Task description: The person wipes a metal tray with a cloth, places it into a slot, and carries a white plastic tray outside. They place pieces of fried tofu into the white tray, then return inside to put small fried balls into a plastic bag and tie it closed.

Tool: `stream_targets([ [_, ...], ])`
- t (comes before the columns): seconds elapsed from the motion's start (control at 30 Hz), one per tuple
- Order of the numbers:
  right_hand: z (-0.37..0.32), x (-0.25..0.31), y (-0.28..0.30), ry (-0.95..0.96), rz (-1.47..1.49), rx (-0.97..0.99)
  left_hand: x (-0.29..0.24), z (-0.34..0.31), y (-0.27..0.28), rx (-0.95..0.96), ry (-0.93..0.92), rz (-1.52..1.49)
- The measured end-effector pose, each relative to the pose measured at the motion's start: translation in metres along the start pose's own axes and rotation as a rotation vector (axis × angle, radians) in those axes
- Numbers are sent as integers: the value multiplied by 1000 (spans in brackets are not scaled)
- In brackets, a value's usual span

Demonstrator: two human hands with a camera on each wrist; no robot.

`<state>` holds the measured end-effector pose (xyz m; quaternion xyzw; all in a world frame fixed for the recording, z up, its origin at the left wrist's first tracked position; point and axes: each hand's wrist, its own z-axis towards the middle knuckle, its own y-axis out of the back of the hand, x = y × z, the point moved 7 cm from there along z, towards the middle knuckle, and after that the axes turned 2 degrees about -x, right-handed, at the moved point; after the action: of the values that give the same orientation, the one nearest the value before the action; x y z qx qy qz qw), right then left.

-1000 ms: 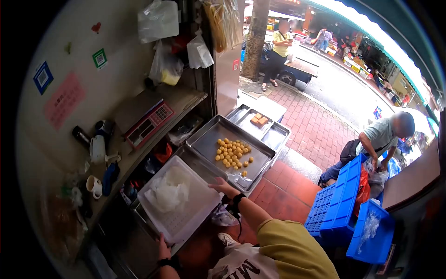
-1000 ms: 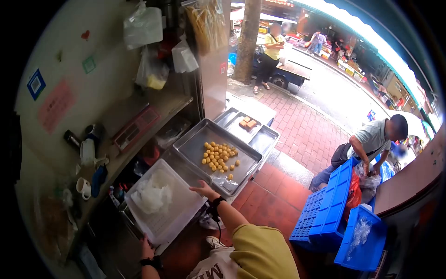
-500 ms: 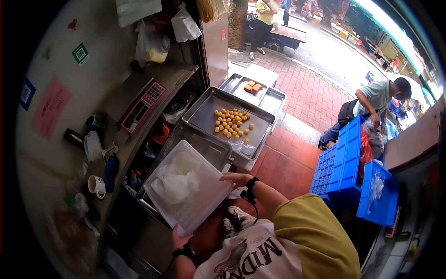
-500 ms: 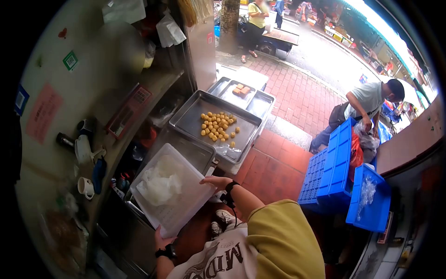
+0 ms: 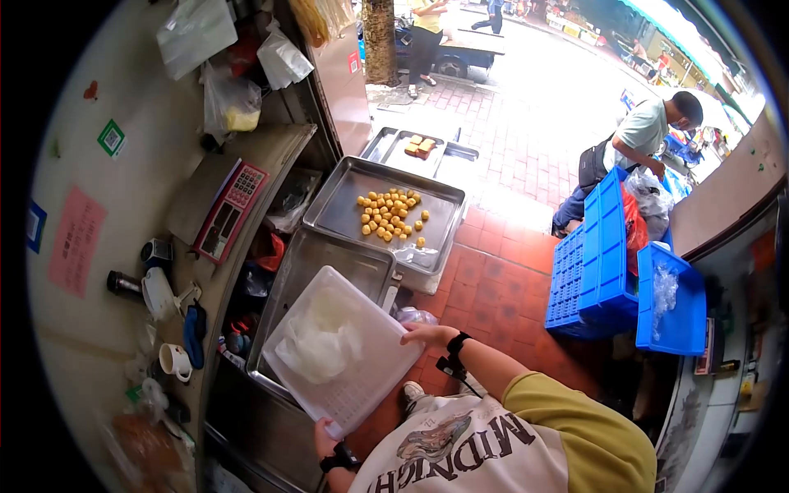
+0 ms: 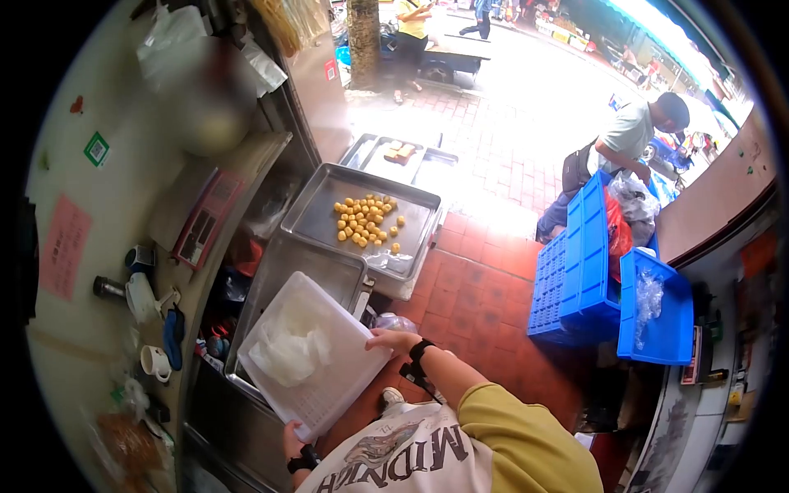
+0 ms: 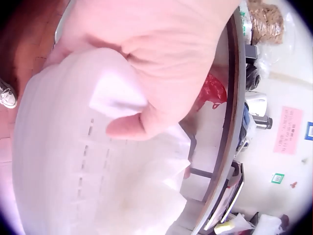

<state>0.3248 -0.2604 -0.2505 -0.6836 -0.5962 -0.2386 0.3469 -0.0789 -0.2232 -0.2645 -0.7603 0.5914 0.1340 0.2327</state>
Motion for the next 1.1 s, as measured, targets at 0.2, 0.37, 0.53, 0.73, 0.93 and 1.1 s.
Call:
stream_targets([
  [0.2, -55, 17, 59, 91, 151, 58, 35, -24, -43, 13, -43, -73],
  [0.37, -138, 56, 184, 298, 302, 129, 49, -77, -196, 42, -290, 35],
  [0.53, -205, 70, 365, 374, 298, -103, 75, -73, -379, 160, -394, 301],
  [0.73, -288, -2, 533, 405, 605, -330, 126, -63, -614, 483, -272, 638],
  [0.93, -334, -84, 641, 320, 959, -606, 181, -54, -842, 706, -147, 744],
  [1.1, -329, -59, 748, 278, 961, -711, 202, 6, -1028, 862, -59, 907],
])
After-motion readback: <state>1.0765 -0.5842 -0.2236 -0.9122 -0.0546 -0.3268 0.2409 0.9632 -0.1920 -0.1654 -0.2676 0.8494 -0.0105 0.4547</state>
